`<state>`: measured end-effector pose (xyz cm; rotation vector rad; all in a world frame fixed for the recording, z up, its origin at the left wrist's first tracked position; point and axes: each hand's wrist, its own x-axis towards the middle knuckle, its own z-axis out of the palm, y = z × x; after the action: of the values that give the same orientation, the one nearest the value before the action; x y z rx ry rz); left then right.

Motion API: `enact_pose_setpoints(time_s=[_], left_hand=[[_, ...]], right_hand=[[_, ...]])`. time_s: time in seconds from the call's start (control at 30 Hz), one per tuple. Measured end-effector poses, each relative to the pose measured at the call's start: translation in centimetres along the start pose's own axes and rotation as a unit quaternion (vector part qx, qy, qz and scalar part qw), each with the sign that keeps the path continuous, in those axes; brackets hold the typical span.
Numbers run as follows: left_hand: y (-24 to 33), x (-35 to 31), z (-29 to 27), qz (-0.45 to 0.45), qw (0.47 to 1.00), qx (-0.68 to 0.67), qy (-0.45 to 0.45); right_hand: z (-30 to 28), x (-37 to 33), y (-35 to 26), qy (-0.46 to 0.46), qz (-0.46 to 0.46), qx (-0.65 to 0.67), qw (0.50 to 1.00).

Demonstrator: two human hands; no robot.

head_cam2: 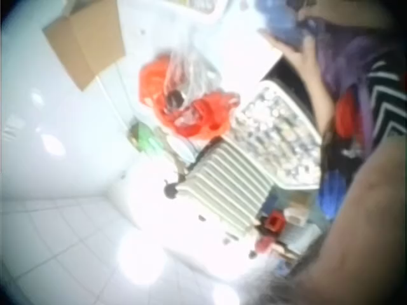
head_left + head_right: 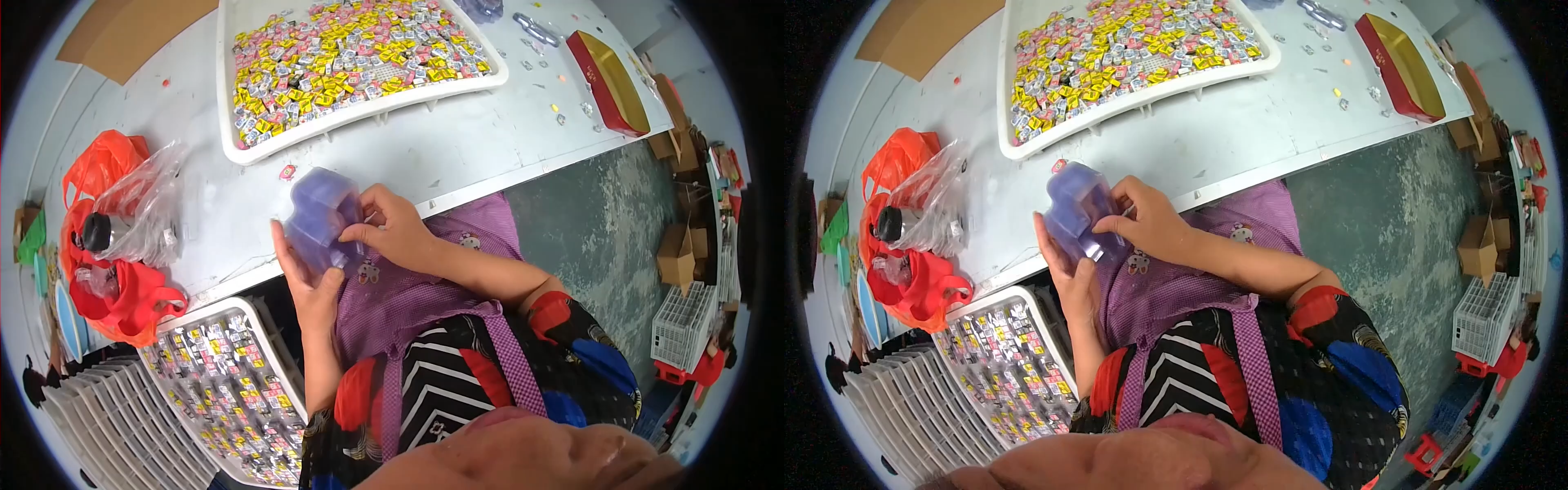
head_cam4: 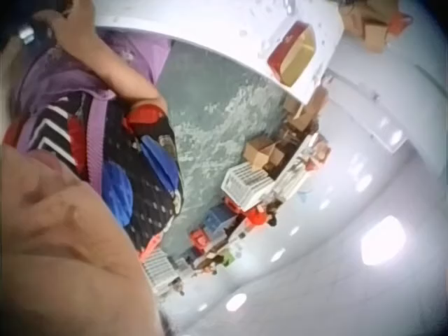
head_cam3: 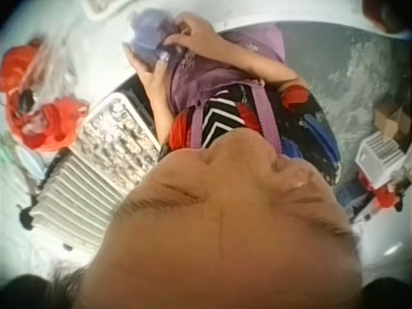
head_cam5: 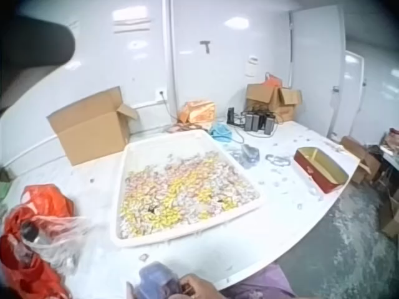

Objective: Assembling small printed toy blocks into organized sets or trays.

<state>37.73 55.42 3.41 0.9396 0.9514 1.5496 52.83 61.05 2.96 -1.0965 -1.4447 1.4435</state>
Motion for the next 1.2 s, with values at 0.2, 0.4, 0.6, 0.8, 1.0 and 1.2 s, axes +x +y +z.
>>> enact_pose_setpoints(time_s=[0.2, 0.4, 0.6, 0.8, 1.0, 1.2], left_hand=[[0.3, -0.4, 0.1, -0.095, 0.995, -0.011, -0.026], [-0.2, 0.1, 1.5, -0.045, 0.994, 0.097, -0.025], [0.0, 0.5, 2.7, -0.092, 0.996, 0.017, 0.010], [-0.9, 1.6, -5.0, -0.065, 0.965, -0.184, 0.177], [2.0, 4.9, -10.7, 0.021, 0.978, -0.104, 0.178], [0.3, 5.4, -11.8, 0.025, 0.965, -0.189, 0.179]], right_hand=[[-1.1, -0.6, -1.4, -0.003, 0.006, -0.022, 1.000], [-2.8, -0.7, -1.7, 0.023, -0.042, -0.101, 0.994], [-4.0, -0.9, -1.2, 0.050, -0.055, -0.047, 0.996], [-14.2, -0.2, -0.8, 0.272, -0.018, -0.078, 0.959], [-26.7, -0.4, 2.2, 0.356, 0.024, -0.425, 0.832], [-30.0, -0.2, 2.9, 0.354, -0.053, -0.567, 0.742]])
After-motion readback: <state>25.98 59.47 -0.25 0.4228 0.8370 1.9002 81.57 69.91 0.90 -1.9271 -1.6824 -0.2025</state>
